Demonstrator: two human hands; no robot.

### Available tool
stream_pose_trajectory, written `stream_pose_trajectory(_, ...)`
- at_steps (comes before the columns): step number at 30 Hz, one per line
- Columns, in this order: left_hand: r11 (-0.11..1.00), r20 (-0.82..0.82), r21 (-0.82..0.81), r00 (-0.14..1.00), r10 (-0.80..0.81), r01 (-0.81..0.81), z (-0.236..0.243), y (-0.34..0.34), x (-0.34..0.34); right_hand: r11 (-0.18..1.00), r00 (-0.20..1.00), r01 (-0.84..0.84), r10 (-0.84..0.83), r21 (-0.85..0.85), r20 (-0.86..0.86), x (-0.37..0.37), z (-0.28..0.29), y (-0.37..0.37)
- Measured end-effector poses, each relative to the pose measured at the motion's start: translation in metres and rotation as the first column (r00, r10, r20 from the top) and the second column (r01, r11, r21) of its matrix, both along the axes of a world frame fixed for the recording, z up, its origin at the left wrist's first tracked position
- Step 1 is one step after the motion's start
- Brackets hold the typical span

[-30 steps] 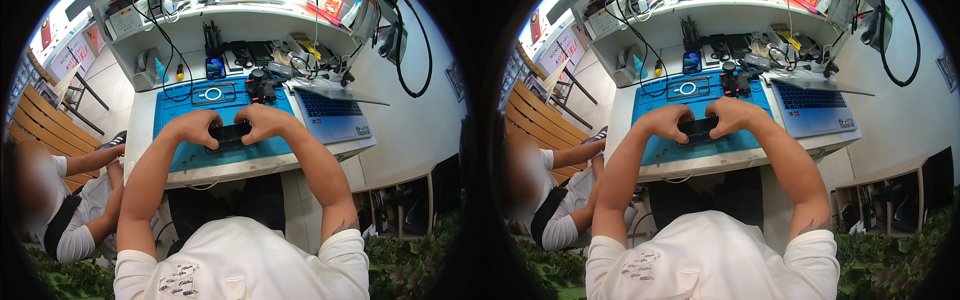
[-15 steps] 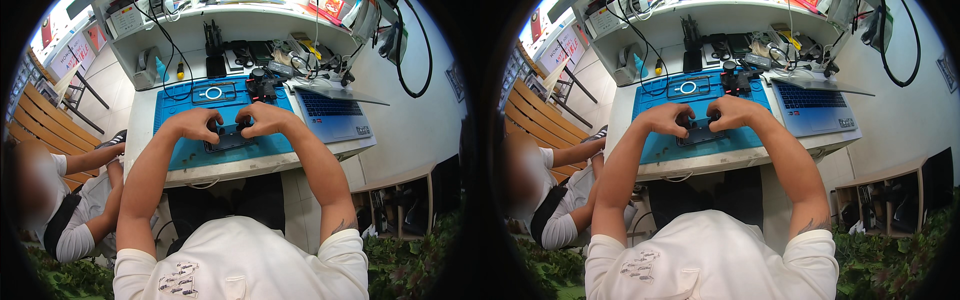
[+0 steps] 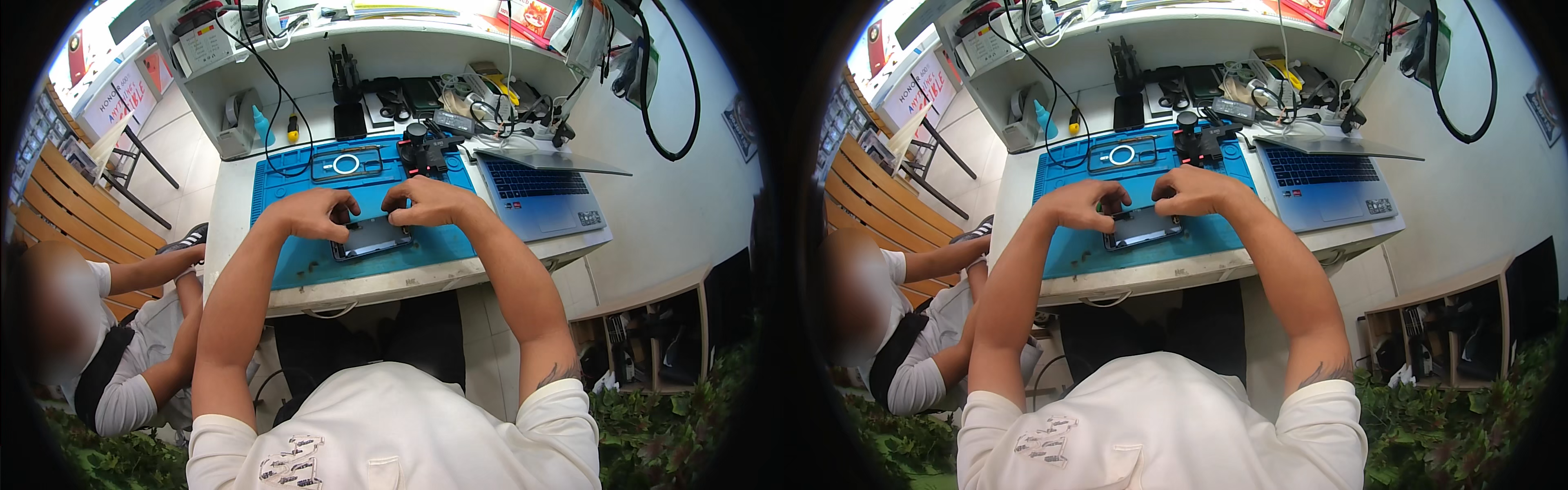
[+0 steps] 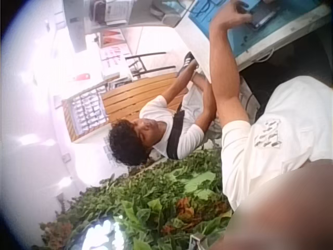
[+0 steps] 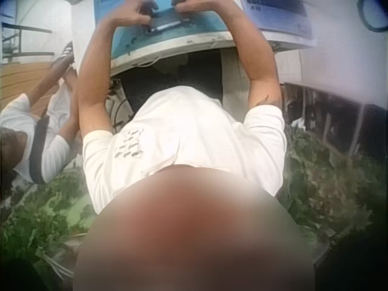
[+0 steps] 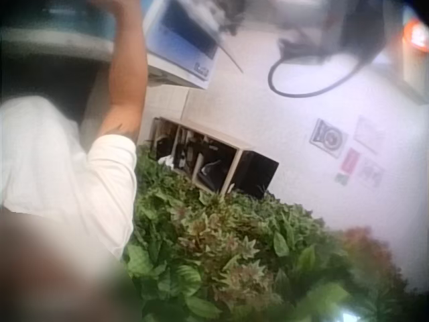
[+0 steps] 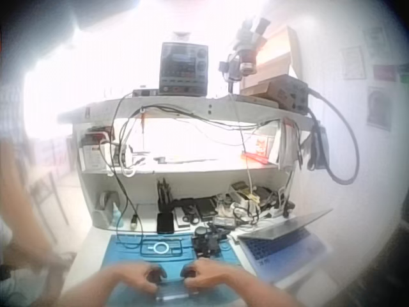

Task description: The person cleans the edges of a mobile phone screen using a tool and a cloth, then places the phone into a repair jig and uses a screwdriver.

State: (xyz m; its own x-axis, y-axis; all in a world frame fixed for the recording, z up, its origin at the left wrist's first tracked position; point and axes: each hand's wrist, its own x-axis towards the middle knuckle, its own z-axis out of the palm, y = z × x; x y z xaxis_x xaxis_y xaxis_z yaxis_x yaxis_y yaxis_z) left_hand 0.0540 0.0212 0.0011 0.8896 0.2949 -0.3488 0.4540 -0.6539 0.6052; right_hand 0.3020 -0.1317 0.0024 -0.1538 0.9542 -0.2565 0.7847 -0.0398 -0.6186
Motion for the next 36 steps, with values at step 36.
stream_pose_trajectory(36, 0.992, 0.154, 0.091, 0.986, 0.069, -0.084, -0.004, -0.006, -0.036, 0.98, 0.919, 0.197, -0.186, -0.005, -0.347, 0.018, -0.027, -0.004)
